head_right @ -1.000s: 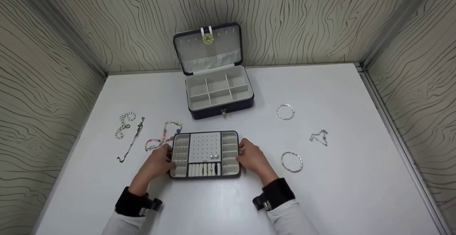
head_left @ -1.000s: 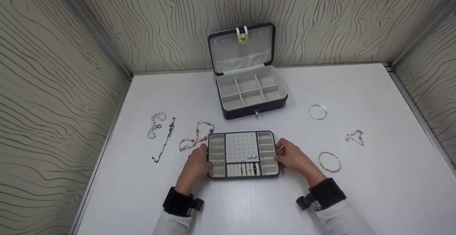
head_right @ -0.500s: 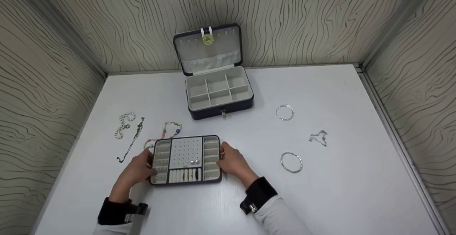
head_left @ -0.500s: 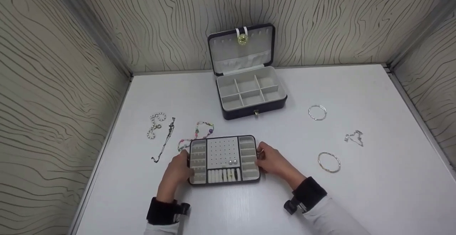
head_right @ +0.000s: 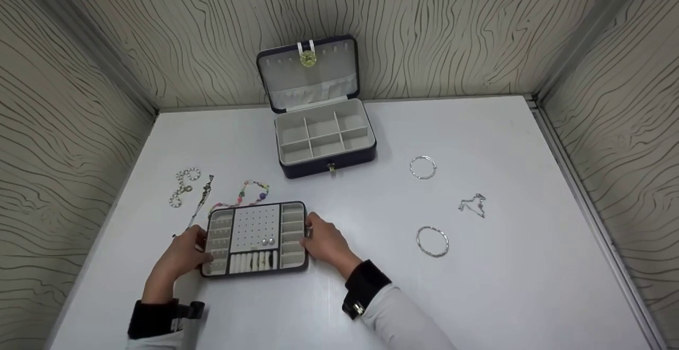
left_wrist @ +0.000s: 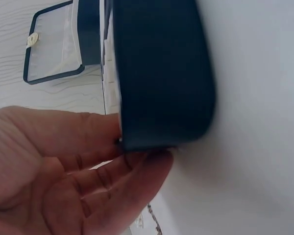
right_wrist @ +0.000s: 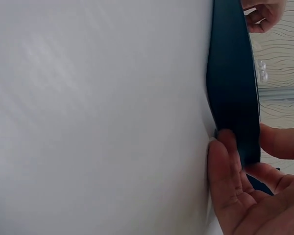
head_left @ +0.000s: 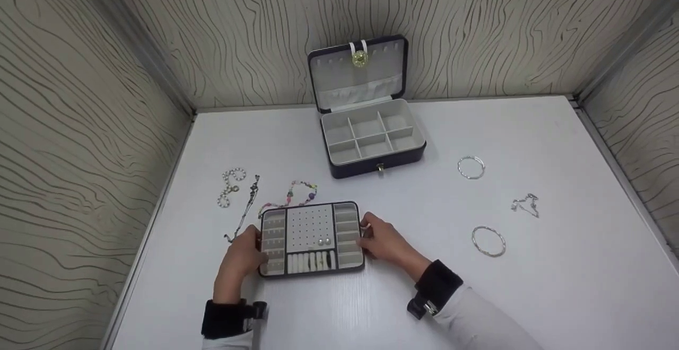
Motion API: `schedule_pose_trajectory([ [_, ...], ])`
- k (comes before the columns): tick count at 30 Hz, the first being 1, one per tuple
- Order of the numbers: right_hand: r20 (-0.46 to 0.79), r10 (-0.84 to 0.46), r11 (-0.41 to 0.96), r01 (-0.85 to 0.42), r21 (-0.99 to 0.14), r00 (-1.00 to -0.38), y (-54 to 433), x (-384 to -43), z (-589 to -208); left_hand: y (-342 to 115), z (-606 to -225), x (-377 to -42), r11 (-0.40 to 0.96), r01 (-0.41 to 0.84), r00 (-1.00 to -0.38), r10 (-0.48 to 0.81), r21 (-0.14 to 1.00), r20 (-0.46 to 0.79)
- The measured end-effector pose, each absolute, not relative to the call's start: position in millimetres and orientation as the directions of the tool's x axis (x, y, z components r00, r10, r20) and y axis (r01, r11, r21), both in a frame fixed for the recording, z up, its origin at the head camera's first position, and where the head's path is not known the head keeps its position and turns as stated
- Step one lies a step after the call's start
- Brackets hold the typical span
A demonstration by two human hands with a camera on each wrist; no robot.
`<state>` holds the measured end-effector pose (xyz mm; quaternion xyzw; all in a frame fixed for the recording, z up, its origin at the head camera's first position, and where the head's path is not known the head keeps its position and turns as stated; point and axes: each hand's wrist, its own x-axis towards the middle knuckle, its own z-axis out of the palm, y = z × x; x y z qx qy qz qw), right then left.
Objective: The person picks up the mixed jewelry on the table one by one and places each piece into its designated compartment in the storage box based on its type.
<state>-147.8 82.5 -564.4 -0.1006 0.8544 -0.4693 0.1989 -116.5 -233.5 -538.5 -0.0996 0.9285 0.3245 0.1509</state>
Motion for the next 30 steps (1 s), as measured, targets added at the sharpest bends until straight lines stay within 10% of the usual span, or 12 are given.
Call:
schedule_pose_trajectory([
  [30,-0.105,-0.37,0.619,-0.16,-0.769,-0.923,71,-138,-578,-242,-537,-122,0.763,-0.373,-0.913,-0.202,0.528,-0.354],
])
